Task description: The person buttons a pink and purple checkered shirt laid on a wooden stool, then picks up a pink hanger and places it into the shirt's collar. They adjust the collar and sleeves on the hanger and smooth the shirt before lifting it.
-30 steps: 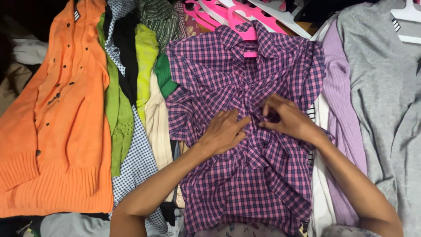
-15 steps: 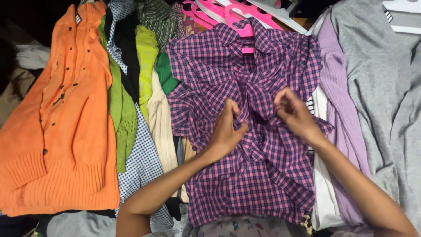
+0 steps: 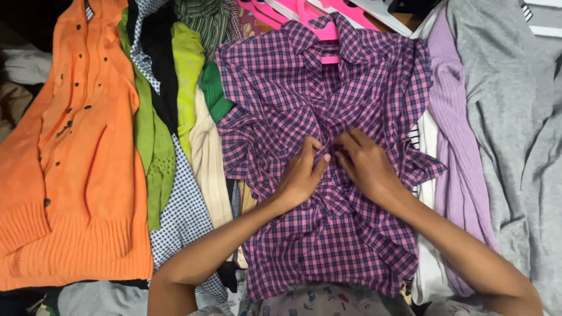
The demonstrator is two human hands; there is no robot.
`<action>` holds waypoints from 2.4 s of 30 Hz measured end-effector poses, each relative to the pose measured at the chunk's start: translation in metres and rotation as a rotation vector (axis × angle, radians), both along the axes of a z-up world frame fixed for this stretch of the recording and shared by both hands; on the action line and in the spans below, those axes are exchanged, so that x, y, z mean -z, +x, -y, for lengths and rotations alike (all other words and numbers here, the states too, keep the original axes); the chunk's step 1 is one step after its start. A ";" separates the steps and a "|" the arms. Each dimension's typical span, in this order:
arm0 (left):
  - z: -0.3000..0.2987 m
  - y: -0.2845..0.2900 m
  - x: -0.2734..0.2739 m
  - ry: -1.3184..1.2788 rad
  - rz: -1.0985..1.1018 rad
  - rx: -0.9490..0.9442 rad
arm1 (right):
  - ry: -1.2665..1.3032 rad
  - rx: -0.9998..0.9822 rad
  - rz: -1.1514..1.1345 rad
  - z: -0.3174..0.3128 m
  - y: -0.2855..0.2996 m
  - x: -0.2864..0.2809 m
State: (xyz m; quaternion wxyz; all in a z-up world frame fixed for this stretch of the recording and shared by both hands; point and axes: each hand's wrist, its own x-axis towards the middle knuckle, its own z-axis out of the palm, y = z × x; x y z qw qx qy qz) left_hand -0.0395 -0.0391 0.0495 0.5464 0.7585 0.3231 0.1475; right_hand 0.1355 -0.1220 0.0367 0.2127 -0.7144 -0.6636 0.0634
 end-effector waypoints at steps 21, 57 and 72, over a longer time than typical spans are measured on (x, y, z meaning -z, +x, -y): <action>-0.011 0.018 0.028 0.172 0.206 0.048 | 0.003 0.008 -0.454 -0.014 0.028 0.028; -0.034 0.018 0.066 1.364 -0.074 -0.171 | -0.202 0.117 -0.879 -0.004 0.035 0.017; 0.003 0.023 0.045 0.252 0.295 -0.051 | -0.239 0.156 -0.948 -0.005 0.031 0.006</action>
